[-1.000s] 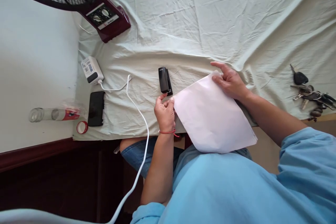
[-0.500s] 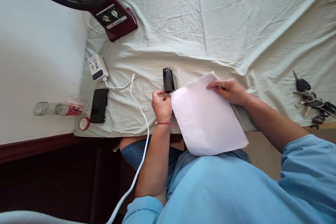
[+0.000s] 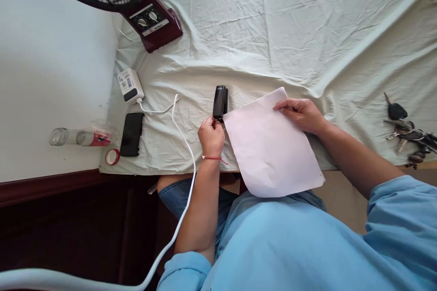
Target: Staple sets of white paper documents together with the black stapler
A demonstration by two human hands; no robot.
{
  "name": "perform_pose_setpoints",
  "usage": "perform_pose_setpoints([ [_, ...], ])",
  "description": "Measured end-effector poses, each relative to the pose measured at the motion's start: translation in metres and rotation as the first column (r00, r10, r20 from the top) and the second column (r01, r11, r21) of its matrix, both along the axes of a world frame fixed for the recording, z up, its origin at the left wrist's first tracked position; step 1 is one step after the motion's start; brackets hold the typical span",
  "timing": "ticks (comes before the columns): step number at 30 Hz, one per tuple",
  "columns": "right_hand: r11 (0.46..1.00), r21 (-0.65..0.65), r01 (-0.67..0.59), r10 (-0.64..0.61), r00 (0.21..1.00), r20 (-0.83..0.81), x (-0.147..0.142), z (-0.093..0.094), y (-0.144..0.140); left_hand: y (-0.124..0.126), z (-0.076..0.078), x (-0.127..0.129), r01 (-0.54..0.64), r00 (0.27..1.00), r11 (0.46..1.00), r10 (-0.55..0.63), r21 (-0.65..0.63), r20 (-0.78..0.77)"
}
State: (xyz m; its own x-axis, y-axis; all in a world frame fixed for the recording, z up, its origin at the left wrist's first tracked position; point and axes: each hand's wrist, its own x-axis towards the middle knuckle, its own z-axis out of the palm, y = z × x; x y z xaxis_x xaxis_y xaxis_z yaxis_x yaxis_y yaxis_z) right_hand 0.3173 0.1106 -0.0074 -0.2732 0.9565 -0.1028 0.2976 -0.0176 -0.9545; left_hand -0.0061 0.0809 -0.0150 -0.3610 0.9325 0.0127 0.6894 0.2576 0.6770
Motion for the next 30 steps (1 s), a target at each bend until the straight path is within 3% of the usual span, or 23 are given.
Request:
perform_pose_setpoints([
  [5,0.999,-0.037,0.004,-0.004,1.0,-0.018,0.002,-0.001,0.001,-0.004,0.0,0.006,0.01,1.0,1.0,-0.01,-0.008,-0.018],
  [10,0.999,-0.045,0.012,-0.012,1.0,-0.004,0.002,0.0,0.002,-0.015,-0.004,0.011,-0.013,0.998,0.975,0.027,0.223,-0.058],
  [14,0.999,-0.044,0.01,-0.01,1.0,0.002,0.002,0.0,0.001,-0.02,-0.008,0.01,0.054,0.989,0.94,-0.004,0.336,-0.147],
  [19,0.999,-0.047,0.014,-0.013,1.0,0.009,0.002,0.002,0.001,-0.024,-0.011,0.01,0.121,0.966,0.966,-0.062,0.229,-0.25],
  [23,0.997,-0.078,0.013,-0.011,1.0,0.018,0.0,0.007,0.0,-0.025,-0.004,0.011,0.164,0.934,0.976,-0.108,0.141,-0.341],
  [30,0.997,-0.022,-0.077,0.079,0.994,0.072,0.001,0.007,-0.002,-0.012,0.002,0.001,0.233,0.941,0.949,-0.166,0.212,-0.294],
])
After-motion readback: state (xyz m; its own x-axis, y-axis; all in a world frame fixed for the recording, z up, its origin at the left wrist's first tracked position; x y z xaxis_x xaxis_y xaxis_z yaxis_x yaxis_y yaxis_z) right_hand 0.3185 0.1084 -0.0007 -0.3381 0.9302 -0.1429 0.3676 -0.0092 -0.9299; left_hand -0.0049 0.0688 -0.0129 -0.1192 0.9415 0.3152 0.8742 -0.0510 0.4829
